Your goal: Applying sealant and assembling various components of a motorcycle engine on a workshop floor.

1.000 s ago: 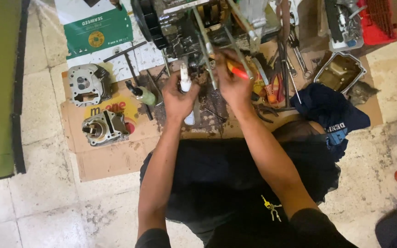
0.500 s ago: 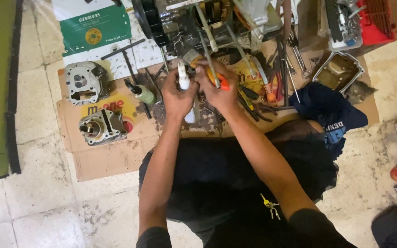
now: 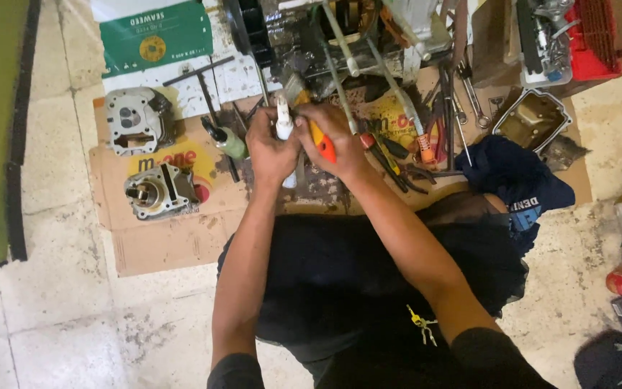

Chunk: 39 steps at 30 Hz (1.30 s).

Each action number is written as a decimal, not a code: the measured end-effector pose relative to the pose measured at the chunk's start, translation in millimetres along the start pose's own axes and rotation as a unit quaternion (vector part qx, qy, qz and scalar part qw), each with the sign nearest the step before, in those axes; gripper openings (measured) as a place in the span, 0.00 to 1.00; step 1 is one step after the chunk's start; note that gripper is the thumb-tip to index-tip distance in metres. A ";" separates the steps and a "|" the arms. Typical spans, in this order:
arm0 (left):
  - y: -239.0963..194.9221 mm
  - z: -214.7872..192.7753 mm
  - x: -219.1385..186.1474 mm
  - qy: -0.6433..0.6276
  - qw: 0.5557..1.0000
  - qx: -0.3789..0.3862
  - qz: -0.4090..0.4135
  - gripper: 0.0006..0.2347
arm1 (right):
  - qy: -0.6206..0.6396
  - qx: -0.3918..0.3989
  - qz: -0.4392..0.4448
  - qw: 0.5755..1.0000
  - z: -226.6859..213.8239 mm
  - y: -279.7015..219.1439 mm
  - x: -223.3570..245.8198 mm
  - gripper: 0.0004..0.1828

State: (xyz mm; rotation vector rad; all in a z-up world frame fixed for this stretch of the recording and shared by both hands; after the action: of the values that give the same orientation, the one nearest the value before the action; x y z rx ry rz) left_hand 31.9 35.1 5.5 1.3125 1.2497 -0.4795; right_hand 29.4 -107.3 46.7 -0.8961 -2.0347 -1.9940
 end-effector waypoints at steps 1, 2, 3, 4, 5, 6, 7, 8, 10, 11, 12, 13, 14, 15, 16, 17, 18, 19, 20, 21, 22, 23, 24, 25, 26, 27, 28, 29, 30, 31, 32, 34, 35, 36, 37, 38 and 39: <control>-7.3 -2.9 0.5 0.001 1.000 -0.001 -0.003 0.09 | 0.001 0.002 0.002 1.000 -6.5 -13.6 0.0 0.07; -7.2 -3.2 1.4 -0.006 1.000 -0.001 -0.008 0.08 | -0.059 0.008 0.018 0.998 -11.3 -22.3 -5.1 0.06; -7.0 -3.7 2.2 -0.012 1.000 -0.002 -0.013 0.08 | -0.119 0.014 0.034 0.992 -16.3 -31.0 -10.2 0.05; -2.7 -6.6 -5.4 -0.012 1.000 -0.003 -0.013 0.08 | -0.118 0.014 0.033 0.992 -16.5 -20.3 -11.2 0.05; 1.3 -9.1 -12.8 -0.020 1.000 0.003 -0.006 0.08 | -0.100 -0.015 0.032 0.994 -18.3 -10.1 -12.4 0.05; 0.1 -10.8 -20.2 -0.028 1.000 0.010 -0.004 0.08 | -0.083 -0.041 0.035 0.995 -22.9 -3.5 -11.9 0.06; -0.8 -4.9 -19.3 -0.029 1.000 0.011 -0.008 0.08 | -0.084 -0.038 0.037 0.995 -19.5 -3.6 -9.0 0.06; 0.8 -1.0 -19.9 -0.027 1.000 0.005 0.007 0.09 | -0.085 -0.016 0.023 0.996 -12.6 -2.1 -5.0 0.05; 4.5 6.6 -21.3 -0.028 0.999 0.000 0.029 0.09 | -0.088 0.002 0.002 0.996 -16.5 -2.9 -4.4 0.04; 6.6 10.1 -20.3 -0.033 0.999 -0.005 0.018 0.11 | -0.060 0.004 0.036 0.998 -26.5 -5.9 -10.5 0.05; 2.5 8.8 -18.7 -0.032 0.999 -0.012 -0.001 0.12 | -0.027 0.011 0.076 0.997 -35.1 -13.6 -13.2 0.06; 9.2 10.4 -25.0 -0.030 0.999 -0.015 -0.001 0.12 | -0.024 0.013 0.075 0.997 -40.1 -7.2 -11.2 0.06; 14.4 13.7 -31.3 -0.031 1.000 -0.001 0.002 0.10 | -0.023 0.011 0.084 0.996 -46.8 -3.1 -8.7 0.05; 19.6 17.3 -37.7 -0.031 0.999 0.014 0.005 0.09 | -0.022 0.010 0.093 0.995 -53.8 1.1 -6.1 0.05; 28.0 21.6 -37.1 -0.032 0.999 0.013 0.007 0.09 | -0.022 0.010 0.091 0.996 -54.4 -4.6 -9.0 0.05; 36.5 26.0 -37.3 -0.025 0.999 0.018 0.016 0.09 | -0.012 0.004 0.103 0.995 -55.3 -10.2 -12.3 0.04; 44.6 28.7 -37.0 -0.015 0.999 0.022 0.024 0.09 | -0.001 -0.001 0.116 0.993 -54.9 -16.6 -15.1 0.04; 49.8 26.3 -49.8 -0.015 0.999 0.021 0.025 0.09 | 0.001 -0.001 0.115 0.993 -57.6 -15.8 -10.9 0.04; 55.3 27.4 -62.0 -0.015 0.998 0.058 0.013 0.08 | -0.021 0.039 0.134 0.990 -58.8 -14.9 -9.0 0.04; 60.5 28.9 -74.4 -0.016 0.995 0.095 0.002 0.09 | -0.043 0.079 0.153 0.984 -60.4 -14.2 -7.5 0.05; 59.7 27.5 -77.6 -0.016 0.995 0.094 0.005 0.09 | -0.043 0.078 0.151 0.985 -61.3 -12.8 -6.2 0.05; 58.9 27.0 -79.7 0.007 0.995 0.096 -0.003 0.09 | -0.052 0.077 0.161 0.983 -62.7 -11.8 -6.3 0.05; 54.9 26.0 -81.2 0.031 0.994 0.103 -0.013 0.10 | -0.062 0.074 0.177 0.979 -64.8 -14.6 -3.7 0.07; 54.1 27.7 -76.6 0.032 0.994 0.108 -0.012 0.10 | -0.064 0.071 0.180 0.979 -64.5 -11.9 -0.6 0.07; 53.3 29.8 -73.7 0.023 0.994 0.104 0.015 0.08 | -0.076 0.073 0.157 0.982 -64.8 -7.8 2.8 0.05; 52.6 31.4 -70.8 0.013 0.994 0.100 0.041 0.08 | -0.088 0.075 0.135 0.984 -64.6 -3.6 6.5 0.05; 53.3 32.4 -72.1 0.013 0.994 0.099 0.042 0.08 | -0.087 0.076 0.134 0.984 -64.0 -3.6 7.5 0.05; 54.2 32.6 -73.5 0.009 0.995 0.088 0.039 0.05 | -0.084 0.072 0.111 0.988 -63.2 -3.1 10.0 0.08; 55.3 31.5 -74.4 0.006 0.996 0.078 0.036 0.02 | -0.080 0.068 0.087 0.991 -61.2 -3.1 12.7 0.11; 53.5 29.7 -76.3 0.007 0.996 0.077 0.037 0.02 | -0.078 0.067 0.086 0.991 -56.6 -21.7 -4.5 0.11; 53.4 28.8 -78.2 -0.006 0.998 0.057 0.027 0.06 | -0.051 0.031 0.060 0.996 -54.9 -38.6 -20.8 0.11; 53.6 24.5 -83.7 -0.017 0.999 0.039 0.017 0.09 | -0.023 -0.005 0.035 0.999 -47.8 -50.5 -33.8 0.11; 54.0 20.8 -87.5 -0.029 0.998 0.044 0.021 0.09 | -0.038 0.004 0.025 0.999 -41.6 -45.6 -29.3 0.12; 54.1 17.1 -91.5 -0.041 0.998 0.048 0.024 0.09 | -0.054 0.013 0.014 0.998 -35.7 -40.6 -24.7 0.14; 52.6 15.9 -84.5 -0.039 0.998 0.049 0.023 0.09 | -0.053 0.013 0.016 0.998 -31.2 -32.2 -23.9 0.14; 52.8 13.8 -77.9 -0.026 0.999 0.035 0.031 0.08 | -0.104 0.006 -0.027 0.994 -26.1 -22.4 -21.8 0.16; 53.1 11.6 -71.4 -0.012 0.999 0.020 0.039 0.07 | -0.155 -0.001 -0.070 0.985 -20.9 -12.7 -19.6 0.17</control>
State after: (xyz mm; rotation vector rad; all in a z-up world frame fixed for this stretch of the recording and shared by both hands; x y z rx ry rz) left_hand 57.6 13.6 88.7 1.3799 1.1698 -0.4649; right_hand 32.7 -132.3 28.1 -1.1571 -2.3166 -2.0348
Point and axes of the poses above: each hand's wrist, its own y-axis towards the middle knuckle, its own z-axis out of the palm, x = y × z, the point moved 3 cm from there along y, towards the middle knuckle, and after that the axes turned 5 degrees about -x, right-handed, at the moved point
